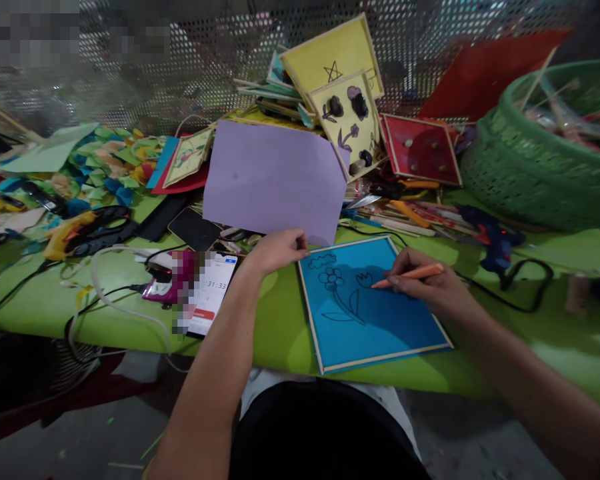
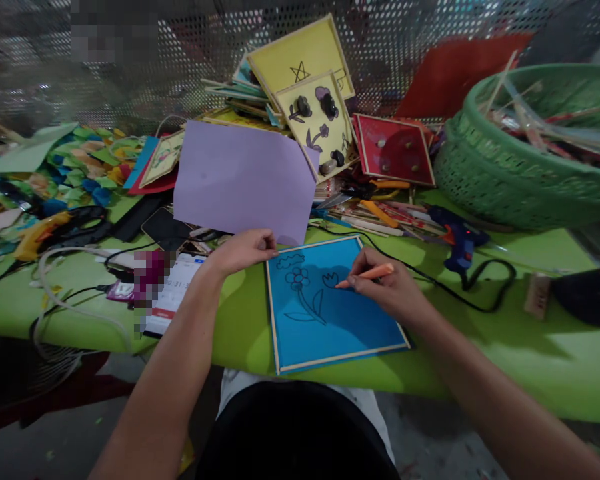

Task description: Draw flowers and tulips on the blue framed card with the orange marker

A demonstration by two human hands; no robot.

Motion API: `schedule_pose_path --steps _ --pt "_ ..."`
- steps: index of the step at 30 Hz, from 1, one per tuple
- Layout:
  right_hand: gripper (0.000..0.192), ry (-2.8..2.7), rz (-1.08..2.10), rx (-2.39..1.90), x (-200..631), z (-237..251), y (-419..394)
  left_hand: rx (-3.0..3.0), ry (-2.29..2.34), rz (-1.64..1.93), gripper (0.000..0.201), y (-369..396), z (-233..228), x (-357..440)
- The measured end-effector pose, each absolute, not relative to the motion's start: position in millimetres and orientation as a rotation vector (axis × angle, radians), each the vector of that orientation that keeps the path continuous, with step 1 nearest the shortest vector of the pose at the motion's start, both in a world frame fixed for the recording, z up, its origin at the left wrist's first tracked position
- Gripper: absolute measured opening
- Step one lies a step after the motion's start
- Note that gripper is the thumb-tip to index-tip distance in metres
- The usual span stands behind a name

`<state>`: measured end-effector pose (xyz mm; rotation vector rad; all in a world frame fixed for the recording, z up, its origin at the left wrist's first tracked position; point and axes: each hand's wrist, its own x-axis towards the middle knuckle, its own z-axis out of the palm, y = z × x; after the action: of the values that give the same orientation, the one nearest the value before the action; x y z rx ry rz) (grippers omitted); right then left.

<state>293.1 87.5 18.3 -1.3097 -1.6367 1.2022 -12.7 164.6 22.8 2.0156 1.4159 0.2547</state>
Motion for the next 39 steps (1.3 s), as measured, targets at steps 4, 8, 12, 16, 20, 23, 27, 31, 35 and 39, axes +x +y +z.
schedule_pose_path --steps 4,8,12,16,20,23,27,31,35,39 --pt "0.032 -1.624 1.182 -1.334 292.1 20.6 87.8 2.017 1.415 0.246 0.012 164.8 22.7 -12.7" --pt "0.034 -1.618 1.224 -1.334 290.0 21.2 88.0 2.007 1.405 0.226 0.013 166.5 20.3 -13.9" --pt "0.034 -1.609 1.222 -1.34 290.0 21.3 88.5 2.002 1.395 0.243 0.013 167.2 19.3 -14.3" --pt "0.029 -1.633 1.207 -1.327 291.5 22.8 89.0 2.012 1.402 0.245 0.013 166.0 21.1 -13.3" --pt "0.025 -1.669 1.22 -1.316 293.8 20.3 89.4 2.02 1.405 0.235 0.013 166.0 22.5 -13.0" --pt "0.026 -1.624 1.236 -1.312 295.8 16.9 89.9 2.03 1.407 0.217 0.013 166.8 23.3 -12.9" --pt "0.027 -1.588 1.26 -1.32 294.2 17.6 90.3 2.023 1.413 0.194 0.014 165.8 26.3 -11.8" --pt "0.032 -1.52 1.238 -1.346 289.8 23.5 90.2 2.022 1.422 0.195 0.013 163.1 29.6 -10.7" --pt "0.029 -1.5 1.238 -1.35 291.4 25.7 89.5 2.018 1.424 0.2 0.012 163.4 28.6 -11.1" --pt "0.028 -1.508 1.27 -1.353 295.6 23.0 88.0 2.039 1.41 0.191 0.012 166.2 25.6 -12.5"
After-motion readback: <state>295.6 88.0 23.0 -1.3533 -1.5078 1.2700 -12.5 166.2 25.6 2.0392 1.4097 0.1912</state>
